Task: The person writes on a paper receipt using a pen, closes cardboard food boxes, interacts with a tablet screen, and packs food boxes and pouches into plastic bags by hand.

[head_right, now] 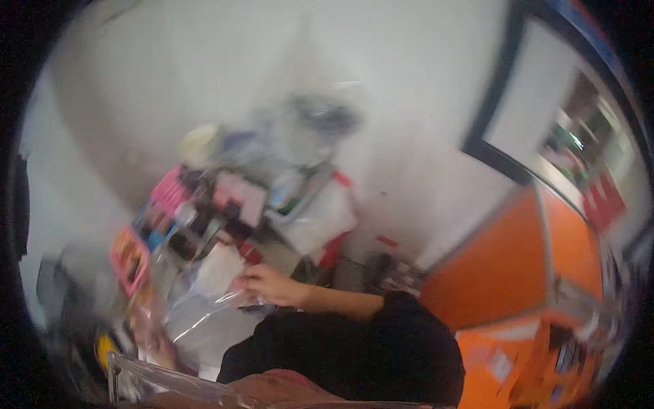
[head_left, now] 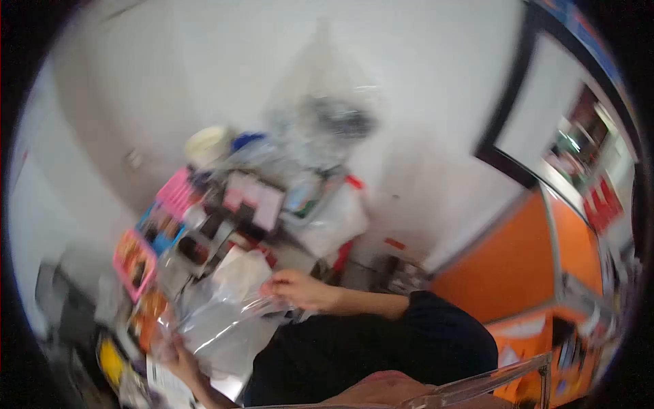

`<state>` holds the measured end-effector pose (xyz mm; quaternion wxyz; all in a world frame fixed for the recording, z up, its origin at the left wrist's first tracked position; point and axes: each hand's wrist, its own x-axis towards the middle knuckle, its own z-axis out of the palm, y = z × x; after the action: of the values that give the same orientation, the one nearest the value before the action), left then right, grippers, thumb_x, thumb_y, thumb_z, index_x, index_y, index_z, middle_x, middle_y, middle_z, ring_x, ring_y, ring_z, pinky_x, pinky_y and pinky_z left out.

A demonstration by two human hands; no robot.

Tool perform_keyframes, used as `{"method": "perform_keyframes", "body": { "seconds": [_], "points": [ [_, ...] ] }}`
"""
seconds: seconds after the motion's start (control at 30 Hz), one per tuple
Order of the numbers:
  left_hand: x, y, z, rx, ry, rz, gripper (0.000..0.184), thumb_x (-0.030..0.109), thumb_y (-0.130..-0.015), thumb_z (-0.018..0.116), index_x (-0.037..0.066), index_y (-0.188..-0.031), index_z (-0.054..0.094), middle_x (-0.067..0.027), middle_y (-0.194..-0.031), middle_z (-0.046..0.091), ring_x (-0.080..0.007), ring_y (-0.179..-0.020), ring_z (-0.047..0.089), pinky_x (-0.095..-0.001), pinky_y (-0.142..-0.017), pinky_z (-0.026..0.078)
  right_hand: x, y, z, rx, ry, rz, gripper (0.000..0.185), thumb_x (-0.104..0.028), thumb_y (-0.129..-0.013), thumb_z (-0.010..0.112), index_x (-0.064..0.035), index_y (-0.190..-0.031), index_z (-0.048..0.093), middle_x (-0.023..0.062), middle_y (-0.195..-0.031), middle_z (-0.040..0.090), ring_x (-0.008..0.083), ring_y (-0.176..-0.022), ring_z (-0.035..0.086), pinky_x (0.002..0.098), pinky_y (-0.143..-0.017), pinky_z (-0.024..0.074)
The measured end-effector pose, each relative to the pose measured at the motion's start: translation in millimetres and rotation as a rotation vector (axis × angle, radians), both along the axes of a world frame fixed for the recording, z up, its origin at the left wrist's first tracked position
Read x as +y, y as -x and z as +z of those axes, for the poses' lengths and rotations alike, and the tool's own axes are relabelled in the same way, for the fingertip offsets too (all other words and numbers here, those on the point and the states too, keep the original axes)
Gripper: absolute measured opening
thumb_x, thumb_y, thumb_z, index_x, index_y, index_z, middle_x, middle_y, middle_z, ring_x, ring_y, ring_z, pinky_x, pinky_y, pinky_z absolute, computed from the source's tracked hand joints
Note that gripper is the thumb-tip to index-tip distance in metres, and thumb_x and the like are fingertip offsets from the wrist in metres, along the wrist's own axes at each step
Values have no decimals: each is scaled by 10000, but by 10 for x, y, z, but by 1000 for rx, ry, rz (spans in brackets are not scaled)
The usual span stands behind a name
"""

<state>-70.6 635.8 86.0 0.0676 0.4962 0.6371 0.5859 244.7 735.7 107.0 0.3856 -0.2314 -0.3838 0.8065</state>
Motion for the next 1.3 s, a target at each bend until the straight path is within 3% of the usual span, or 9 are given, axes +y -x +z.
{"method": "perform_keyframes", "body": {
  "seconds": [0.13,0.27,0.47,0.6,0.67,0.8,1.03,1.2,1.3],
  "points": [
    [609,-35,-38,226,-120,-81,178,93,-873,571,-55,-962,613,-88,-882,627,-189,-813,572,-305,-760,444,11,-532,-146,-395,-458,139,213,-193,-913,542,-3,-832,597,18,-711,580,88,-636,536,229,-583,426],
    [817,-469,231,221,-39,-195,211,137,-853,604,-49,-951,603,-82,-844,599,-177,-773,556,-294,-720,444,-241,-862,-10,-592,-264,-167,267,-237,-893,580,-11,-753,596,6,-655,563,81,-626,526,223,-586,422],
    [835,-1045,566,382,-149,-355,276,204,-823,653,-39,-935,587,-73,-787,558,-161,-712,533,-277,-661,444,-481,-852,179,45,-176,-289,285,-276,-856,636,-5,-776,601,6,-675,559,85,-634,515,217,-584,406],
    [566,-1506,761,455,-64,-816,325,249,-803,686,-33,-924,577,-67,-749,531,-149,-672,518,-266,-622,443,-514,-703,260,-264,-235,-320,213,-205,-869,616,6,-841,618,15,-724,570,87,-694,523,225,-642,421],
    [482,-1838,732,282,29,-938,300,232,-806,680,-32,-900,573,-73,-736,528,-148,-658,516,-259,-607,438,-483,-599,340,-614,-259,-297,179,-169,-880,596,8,-876,626,15,-749,577,83,-720,524,230,-674,429],
    [470,-2009,751,131,48,-835,180,135,-840,621,-39,-836,577,-91,-723,546,-152,-659,528,-256,-615,439,-382,-430,214,-284,-586,-431,209,-197,-894,573,3,-894,636,35,-836,632,98,-782,573,245,-708,447],
    [430,-1650,324,-408,5,-749,146,105,-831,616,-24,-825,548,-74,-809,561,-160,-750,551,-282,-670,470,-341,-226,108,323,-22,-26,145,-176,-916,541,-36,-886,557,-14,-805,539,75,-797,523,209,-792,414],
    [178,-1355,392,-1022,345,-601,231,196,-831,601,2,-947,553,-103,-920,591,-209,-838,575,-319,-698,488,-426,-55,534,167,469,80,176,-231,-876,593,-94,-790,523,-45,-645,413,85,-577,420,263,-508,353],
    [-144,-1067,718,-1366,606,-425,307,257,-844,575,16,-1033,564,-128,-990,617,-243,-898,594,-341,-711,499,-272,-484,835,-395,-694,266,295,-261,-826,660,-105,-687,452,-49,-615,362,82,-571,385,266,-508,356]
  ]
}}
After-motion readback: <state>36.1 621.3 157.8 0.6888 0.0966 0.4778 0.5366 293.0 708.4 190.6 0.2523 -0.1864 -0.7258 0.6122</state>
